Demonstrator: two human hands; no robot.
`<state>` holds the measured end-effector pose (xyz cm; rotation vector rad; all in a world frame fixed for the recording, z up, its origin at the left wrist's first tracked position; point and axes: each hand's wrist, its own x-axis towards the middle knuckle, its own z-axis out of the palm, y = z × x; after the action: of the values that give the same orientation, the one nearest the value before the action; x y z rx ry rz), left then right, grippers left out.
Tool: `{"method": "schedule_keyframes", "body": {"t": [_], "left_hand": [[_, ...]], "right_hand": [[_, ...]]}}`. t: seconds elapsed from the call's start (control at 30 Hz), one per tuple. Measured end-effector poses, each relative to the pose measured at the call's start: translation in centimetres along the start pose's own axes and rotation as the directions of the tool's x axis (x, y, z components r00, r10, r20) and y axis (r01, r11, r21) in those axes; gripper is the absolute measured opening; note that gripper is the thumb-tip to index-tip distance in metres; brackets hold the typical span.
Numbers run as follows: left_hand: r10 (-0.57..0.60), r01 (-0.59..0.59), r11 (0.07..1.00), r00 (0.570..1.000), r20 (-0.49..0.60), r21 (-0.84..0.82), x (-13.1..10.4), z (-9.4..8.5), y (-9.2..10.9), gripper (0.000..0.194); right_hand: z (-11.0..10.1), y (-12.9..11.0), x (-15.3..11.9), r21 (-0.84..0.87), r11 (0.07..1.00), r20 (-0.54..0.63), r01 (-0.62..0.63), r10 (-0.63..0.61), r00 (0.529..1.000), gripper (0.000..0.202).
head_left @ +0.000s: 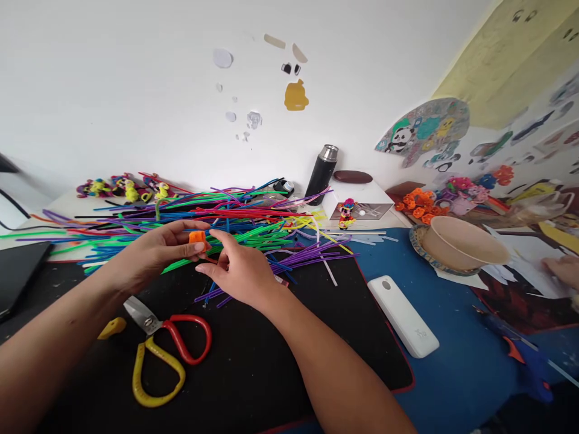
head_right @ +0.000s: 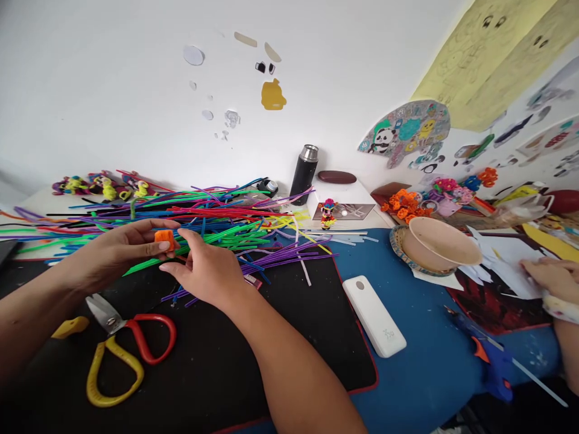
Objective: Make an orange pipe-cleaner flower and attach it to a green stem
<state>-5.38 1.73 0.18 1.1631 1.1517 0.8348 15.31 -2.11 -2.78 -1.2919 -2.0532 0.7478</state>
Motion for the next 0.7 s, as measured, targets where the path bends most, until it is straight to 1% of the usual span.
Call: {"method": "schedule_keyframes", "body": {"t": [0.1,0.2,0.3,0.43,0.53,0.7], "left_hand": [[0.000,-0.009,0.994,0.997,0.079,0.107,-0.19,0.38,-0.13,0.070],[0.003,-0.022,0.986,0.993,0.114,0.164,-0.44,0.67,-0.08,0.068],[-0.006,-0.016,0.981,0.993,0.114,0.194,-0.62,0.74,-0.01,0.071],[-0.012,-0.010,0.985,0.992,0.127,0.173,-0.61,0.42,-0.06,0.075],[-0.006,-0.015,0.984,0.993,0.117,0.179,-0.44,0.17,-0.11,0.074],[0.007,-0.033,0.967,0.995,0.101,0.252,-0.30,0.08,0.08,0.064]], "right_hand": [[0.06,-0.14,0.00,-0.031,0.999,0.028,0.010,-0.009,1.000,0.071],[0.31,-0.09,0.04,-0.062,0.998,0.033,0.014,-0.012,0.999,0.068],[0.55,0.11,0.11,-0.082,0.997,0.030,0.016,-0.014,0.999,0.062],[0.48,0.16,0.25,-0.038,0.999,-0.002,0.013,-0.013,1.000,0.053],[0.19,-0.05,0.28,-0.005,1.000,-0.030,0.014,-0.014,0.999,0.055],[0.05,-0.21,0.14,-0.023,1.000,-0.026,0.016,-0.016,1.000,0.059]]}}
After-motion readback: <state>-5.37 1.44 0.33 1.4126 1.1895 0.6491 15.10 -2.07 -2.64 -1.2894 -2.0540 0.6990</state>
